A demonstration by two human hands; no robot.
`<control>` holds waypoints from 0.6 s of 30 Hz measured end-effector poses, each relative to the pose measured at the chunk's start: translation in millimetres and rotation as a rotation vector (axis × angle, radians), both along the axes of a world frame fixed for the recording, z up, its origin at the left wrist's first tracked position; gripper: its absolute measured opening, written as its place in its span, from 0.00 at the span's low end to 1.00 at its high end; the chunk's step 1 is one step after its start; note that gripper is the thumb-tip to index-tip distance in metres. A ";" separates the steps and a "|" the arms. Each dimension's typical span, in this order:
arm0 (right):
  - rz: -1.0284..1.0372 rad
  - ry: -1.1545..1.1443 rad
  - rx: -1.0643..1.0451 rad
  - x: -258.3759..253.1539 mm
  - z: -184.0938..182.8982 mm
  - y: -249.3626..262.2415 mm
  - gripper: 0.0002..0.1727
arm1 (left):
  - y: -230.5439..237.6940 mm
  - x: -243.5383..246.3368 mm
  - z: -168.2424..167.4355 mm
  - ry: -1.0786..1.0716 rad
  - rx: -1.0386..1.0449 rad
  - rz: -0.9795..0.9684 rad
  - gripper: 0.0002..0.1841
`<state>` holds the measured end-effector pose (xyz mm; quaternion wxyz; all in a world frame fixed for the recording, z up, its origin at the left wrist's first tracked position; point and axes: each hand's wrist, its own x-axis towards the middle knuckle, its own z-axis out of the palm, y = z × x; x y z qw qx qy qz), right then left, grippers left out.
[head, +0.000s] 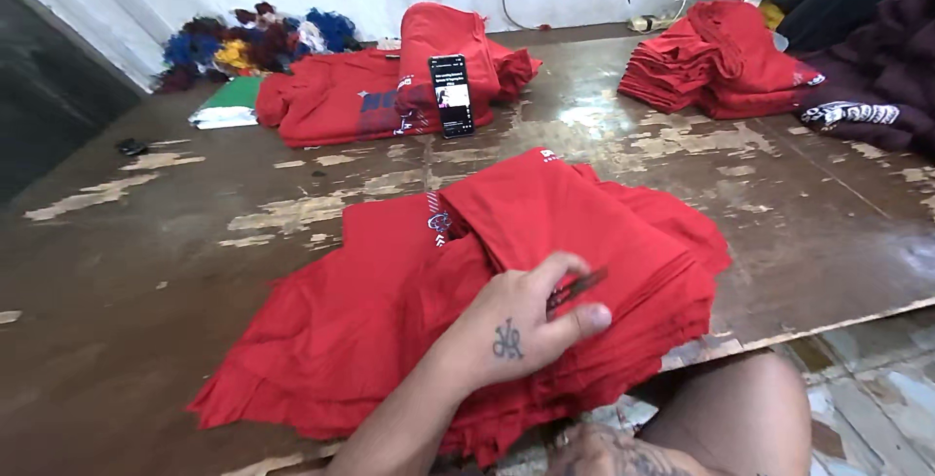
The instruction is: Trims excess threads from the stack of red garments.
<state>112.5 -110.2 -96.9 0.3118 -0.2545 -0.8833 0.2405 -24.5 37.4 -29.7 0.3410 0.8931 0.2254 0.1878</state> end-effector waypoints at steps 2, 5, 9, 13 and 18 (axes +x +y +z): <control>-0.118 0.106 0.104 17.2 11.1 -4.8 0.18 | 2.6 2.5 -8.3 0.197 -0.075 -0.043 0.19; -0.349 0.295 0.331 40.9 18.9 0.1 0.23 | 1.0 -2.2 -24.6 0.032 -0.083 0.031 0.16; -0.622 0.167 0.301 55.4 14.4 49.4 0.42 | -9.0 -1.4 -37.8 -0.372 -0.184 0.220 0.12; -0.756 0.035 0.296 42.1 3.2 66.2 0.38 | -23.3 4.9 -46.7 -0.880 -0.602 0.264 0.05; -0.536 0.224 0.278 67.9 -4.1 45.0 0.17 | -25.5 5.5 -62.9 -0.984 -0.825 0.181 0.05</control>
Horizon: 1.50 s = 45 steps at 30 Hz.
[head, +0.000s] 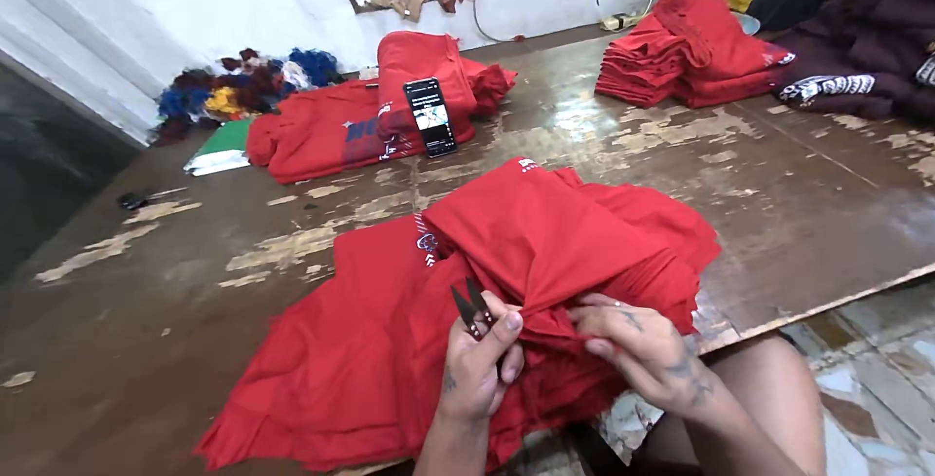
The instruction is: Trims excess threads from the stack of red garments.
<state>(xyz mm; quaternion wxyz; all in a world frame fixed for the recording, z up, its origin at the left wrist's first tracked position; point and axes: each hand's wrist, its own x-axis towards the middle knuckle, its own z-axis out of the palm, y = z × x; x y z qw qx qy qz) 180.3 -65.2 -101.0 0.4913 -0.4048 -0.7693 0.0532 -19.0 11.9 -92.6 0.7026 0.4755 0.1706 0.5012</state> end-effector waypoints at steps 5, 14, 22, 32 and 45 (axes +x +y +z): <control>0.044 0.048 -0.127 -0.2 6.7 0.5 0.29 | 0.5 -1.4 -5.2 0.007 0.042 -0.062 0.05; -0.050 -0.037 0.025 -0.3 1.7 -6.0 0.12 | 1.1 -5.1 -8.9 0.049 0.095 -0.106 0.07; -0.202 -0.173 -0.030 -25.6 14.5 15.6 0.33 | 2.3 -4.4 -10.8 0.058 0.082 -0.096 0.06; -0.148 -0.339 -0.103 14.5 36.6 -6.3 0.18 | 3.7 -4.6 -11.4 0.062 0.082 -0.111 0.07; -0.062 -0.320 -0.101 3.1 29.3 5.2 0.13 | 2.2 -5.1 -11.5 0.071 0.063 -0.100 0.06</control>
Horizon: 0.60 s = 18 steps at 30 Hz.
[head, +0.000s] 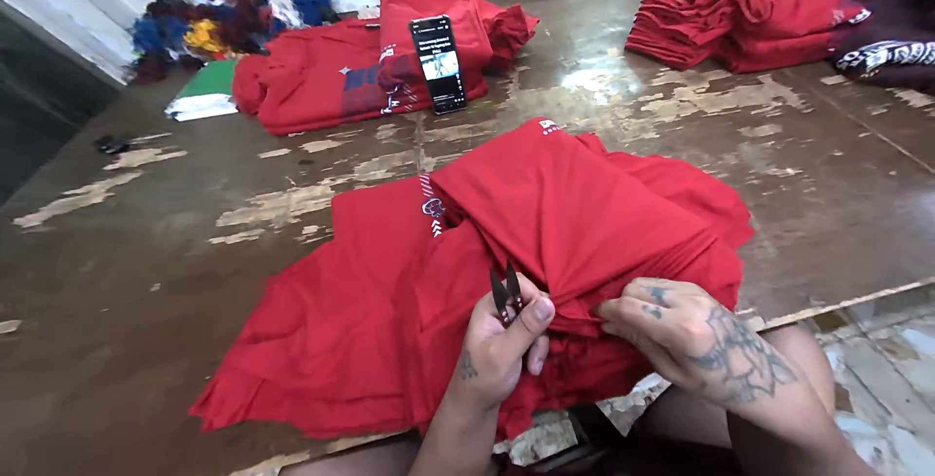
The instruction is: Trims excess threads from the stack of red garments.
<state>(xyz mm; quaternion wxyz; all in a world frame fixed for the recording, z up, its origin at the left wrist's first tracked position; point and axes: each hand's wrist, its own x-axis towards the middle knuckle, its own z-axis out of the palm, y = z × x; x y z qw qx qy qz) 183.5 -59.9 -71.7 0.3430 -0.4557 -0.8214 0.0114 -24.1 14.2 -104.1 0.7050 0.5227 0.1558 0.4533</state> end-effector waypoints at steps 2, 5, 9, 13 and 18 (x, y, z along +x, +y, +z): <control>-0.017 -0.026 0.020 9.0 -5.7 -3.0 0.14 | 0.0 0.9 0.0 0.011 0.009 0.004 0.07; -0.096 -0.063 -0.006 9.8 2.7 -6.0 0.21 | -0.5 0.8 0.3 0.007 0.002 0.020 0.06; -0.111 -0.032 0.022 -8.7 3.3 6.7 0.34 | -0.2 0.3 0.4 0.009 -0.002 0.025 0.07; -0.058 0.001 0.097 -20.3 -14.6 17.6 0.20 | 0.0 0.8 -1.2 0.004 0.002 0.028 0.06; -0.004 -0.024 0.023 -5.7 -7.4 3.2 0.13 | -1.3 -0.1 -0.3 -0.007 -0.005 0.003 0.06</control>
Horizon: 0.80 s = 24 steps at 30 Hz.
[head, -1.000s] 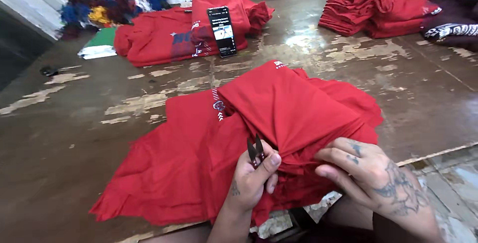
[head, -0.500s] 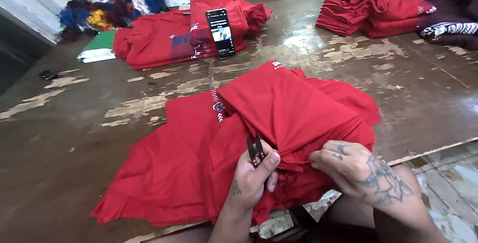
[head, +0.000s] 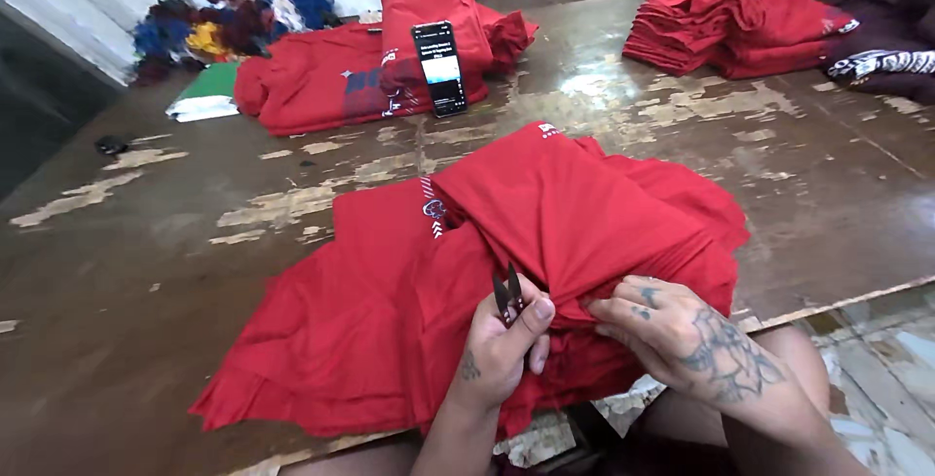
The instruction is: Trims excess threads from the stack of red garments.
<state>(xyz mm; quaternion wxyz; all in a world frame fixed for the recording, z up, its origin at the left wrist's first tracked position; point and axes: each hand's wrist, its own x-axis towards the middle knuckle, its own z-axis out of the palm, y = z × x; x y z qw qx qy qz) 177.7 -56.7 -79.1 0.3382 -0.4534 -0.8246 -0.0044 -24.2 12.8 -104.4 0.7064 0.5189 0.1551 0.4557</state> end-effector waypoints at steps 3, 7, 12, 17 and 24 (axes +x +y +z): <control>-0.035 -0.045 -0.024 1.5 11.1 -7.0 0.13 | -0.6 0.7 0.5 0.012 0.017 -0.018 0.06; -0.065 -0.064 0.018 1.9 15.9 -11.6 0.12 | -0.6 -0.5 0.8 0.014 0.015 -0.030 0.07; -0.086 -0.140 -0.007 1.6 14.3 -12.1 0.14 | -0.2 -1.2 -0.7 -0.007 0.003 -0.036 0.07; -0.031 -0.138 -0.033 5.9 18.2 -14.3 0.16 | 0.5 -0.1 -1.2 -0.031 -0.027 -0.043 0.07; 0.062 0.186 -0.026 -4.9 -14.3 -10.2 0.20 | 4.6 -6.5 9.5 0.573 0.421 0.208 0.11</control>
